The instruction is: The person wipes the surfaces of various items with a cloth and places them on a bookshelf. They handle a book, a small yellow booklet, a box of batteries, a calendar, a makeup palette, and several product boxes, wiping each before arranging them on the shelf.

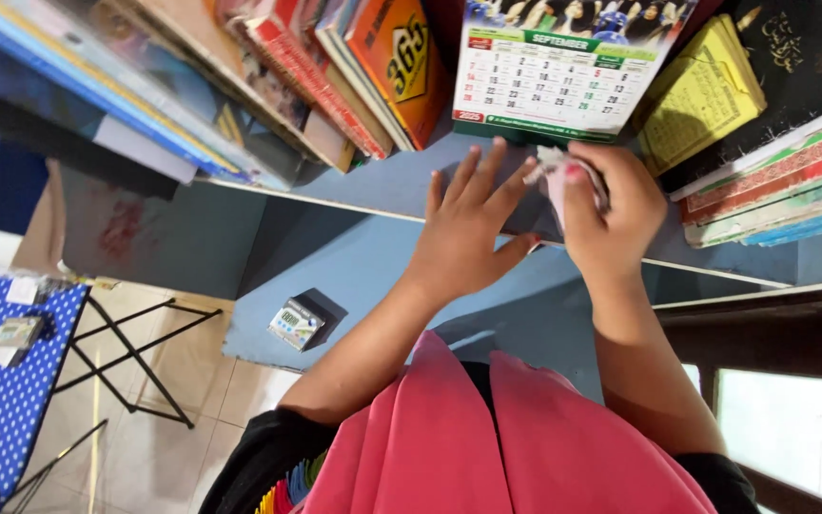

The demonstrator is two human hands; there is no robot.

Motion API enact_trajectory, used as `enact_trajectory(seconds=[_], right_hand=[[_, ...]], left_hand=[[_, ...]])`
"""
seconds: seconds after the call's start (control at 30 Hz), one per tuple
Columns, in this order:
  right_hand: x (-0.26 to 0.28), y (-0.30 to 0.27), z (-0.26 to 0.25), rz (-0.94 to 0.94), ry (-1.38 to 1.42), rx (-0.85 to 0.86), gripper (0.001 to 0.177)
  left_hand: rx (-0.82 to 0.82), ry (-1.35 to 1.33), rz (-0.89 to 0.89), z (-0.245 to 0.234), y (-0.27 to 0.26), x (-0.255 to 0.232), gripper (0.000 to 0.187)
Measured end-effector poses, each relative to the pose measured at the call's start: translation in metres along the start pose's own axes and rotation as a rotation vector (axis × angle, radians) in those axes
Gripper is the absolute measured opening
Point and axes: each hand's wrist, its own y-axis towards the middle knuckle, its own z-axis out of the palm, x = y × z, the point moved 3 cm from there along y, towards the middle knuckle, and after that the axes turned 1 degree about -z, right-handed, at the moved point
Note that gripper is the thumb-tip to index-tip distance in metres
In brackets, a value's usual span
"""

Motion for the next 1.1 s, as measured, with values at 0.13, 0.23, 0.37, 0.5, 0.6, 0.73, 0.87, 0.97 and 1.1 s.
enact_trajectory(seconds=[0.13,0.23,0.37,0.5,0.6,0.73,0.87,0.97,1.1], right_hand=[[0.028,-0.045,-0.004,-0.068,0.094,-0.067,0.017],[0.051,-0.082,0.006,0.063,0.402,0.085,0.015],[0.069,-0.095,0.022,0.175,0.492,0.219,0.022],[0.086,-0.104,0.046,0.217,0.518,0.391,0.031],[0.09,-0.129,0.081,0.496,0.56,0.547,0.036],[0.086,-0.178,0.143,0.913,0.525,0.848,0.039],[0.122,-0.22,0.204,0.821,0.681,1.012,0.039],[0.163,-0.252,0.255,0.922,0.719,0.977,0.041],[0.226,-0.296,0.334,0.877,0.854,1.027,0.045]], left_hand=[[-0.125,-0.251,0.092,-0.007,-0.055,-0.001,0.08],[-0.169,-0.467,0.0,0.0,-0.094,0.008,0.079],[-0.133,-0.898,-0.357,0.025,-0.14,0.037,0.04],[-0.234,-1.326,-0.463,0.039,-0.18,0.068,0.017],[-0.37,-1.34,-0.519,0.031,-0.212,0.095,0.012],[-0.515,-1.373,-0.632,0.008,-0.269,0.132,0.01],[-0.62,-1.376,-0.728,-0.028,-0.337,0.161,0.011],[-0.587,-1.502,-0.889,-0.073,-0.398,0.173,0.015],[-0.524,-1.416,-0.952,-0.123,-0.479,0.206,0.024]])
